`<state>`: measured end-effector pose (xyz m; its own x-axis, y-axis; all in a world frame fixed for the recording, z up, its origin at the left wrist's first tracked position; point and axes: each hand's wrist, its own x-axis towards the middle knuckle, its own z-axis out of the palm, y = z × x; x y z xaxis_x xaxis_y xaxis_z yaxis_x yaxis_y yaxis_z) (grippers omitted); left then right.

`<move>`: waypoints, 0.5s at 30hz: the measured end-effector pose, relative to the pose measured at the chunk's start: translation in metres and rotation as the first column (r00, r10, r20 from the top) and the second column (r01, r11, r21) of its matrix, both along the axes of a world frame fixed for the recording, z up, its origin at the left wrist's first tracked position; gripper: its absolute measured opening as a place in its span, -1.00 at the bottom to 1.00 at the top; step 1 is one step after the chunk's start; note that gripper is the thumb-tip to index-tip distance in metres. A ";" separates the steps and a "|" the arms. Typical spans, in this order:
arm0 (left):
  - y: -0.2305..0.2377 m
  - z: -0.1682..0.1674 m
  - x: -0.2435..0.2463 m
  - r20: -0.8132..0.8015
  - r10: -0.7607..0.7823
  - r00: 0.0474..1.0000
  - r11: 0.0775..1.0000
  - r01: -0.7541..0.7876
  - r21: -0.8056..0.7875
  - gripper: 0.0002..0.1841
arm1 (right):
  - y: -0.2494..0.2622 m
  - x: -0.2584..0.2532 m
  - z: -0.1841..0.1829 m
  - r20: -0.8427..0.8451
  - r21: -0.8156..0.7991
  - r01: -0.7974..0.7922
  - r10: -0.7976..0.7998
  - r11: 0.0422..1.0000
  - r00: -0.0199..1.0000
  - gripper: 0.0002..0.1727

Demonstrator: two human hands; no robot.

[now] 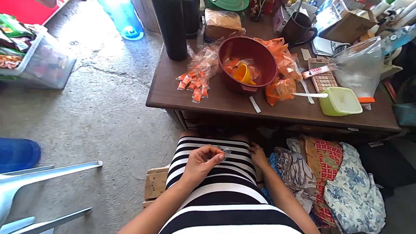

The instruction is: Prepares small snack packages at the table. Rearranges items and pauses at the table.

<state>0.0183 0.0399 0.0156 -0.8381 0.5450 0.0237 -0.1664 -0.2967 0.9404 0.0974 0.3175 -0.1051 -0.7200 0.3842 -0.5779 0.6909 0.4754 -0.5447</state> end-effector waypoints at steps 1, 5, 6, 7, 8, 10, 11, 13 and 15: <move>0.000 0.000 0.000 -0.002 0.000 1.000 1.000 0.000 0.002 -0.92 | -0.001 -0.002 0.003 -0.089 -0.082 -0.008 0.001 0.997 0.996 -0.56; -0.001 -0.002 -0.001 -0.021 0.014 1.000 1.000 -0.014 0.003 -0.93 | -0.036 -0.016 0.049 -0.522 -0.209 -0.021 -0.093 0.978 0.848 -0.86; -0.001 -0.002 -0.001 -0.024 0.016 1.000 1.000 -0.016 0.002 -0.92 | -0.046 -0.020 0.066 -0.600 -0.245 -0.015 -0.140 0.969 0.788 -0.89; -0.001 -0.002 -0.001 -0.028 0.017 0.999 1.000 -0.017 0.000 -0.93 | -0.055 -0.022 0.083 -0.663 -0.284 -0.021 -0.181 0.959 0.726 -0.90; -0.001 -0.003 -0.001 -0.032 0.017 0.999 1.000 -0.017 -0.001 -0.93 | -0.061 -0.024 0.099 -0.712 -0.313 -0.046 -0.202 0.949 0.673 -0.90; 0.000 -0.004 -0.001 -0.049 0.018 0.999 1.000 -0.017 0.008 -0.94 | -0.070 -0.025 0.124 -0.776 -0.327 -0.142 -0.179 0.934 0.605 -0.89; 0.001 -0.004 -0.002 -0.057 0.017 0.998 1.000 -0.016 0.012 -0.95 | -0.072 -0.025 0.132 -0.796 -0.317 -0.201 -0.144 0.927 0.588 -0.83; 0.001 -0.005 -0.002 -0.068 0.017 0.998 1.000 -0.015 0.020 -0.95 | -0.076 -0.023 0.145 -0.801 -0.282 -0.315 -0.041 0.906 0.597 -0.69; 0.000 -0.005 -0.002 -0.077 0.024 0.997 0.999 -0.022 0.026 -0.95 | -0.079 -0.023 0.149 -0.794 -0.221 -0.405 0.077 0.887 0.603 -0.59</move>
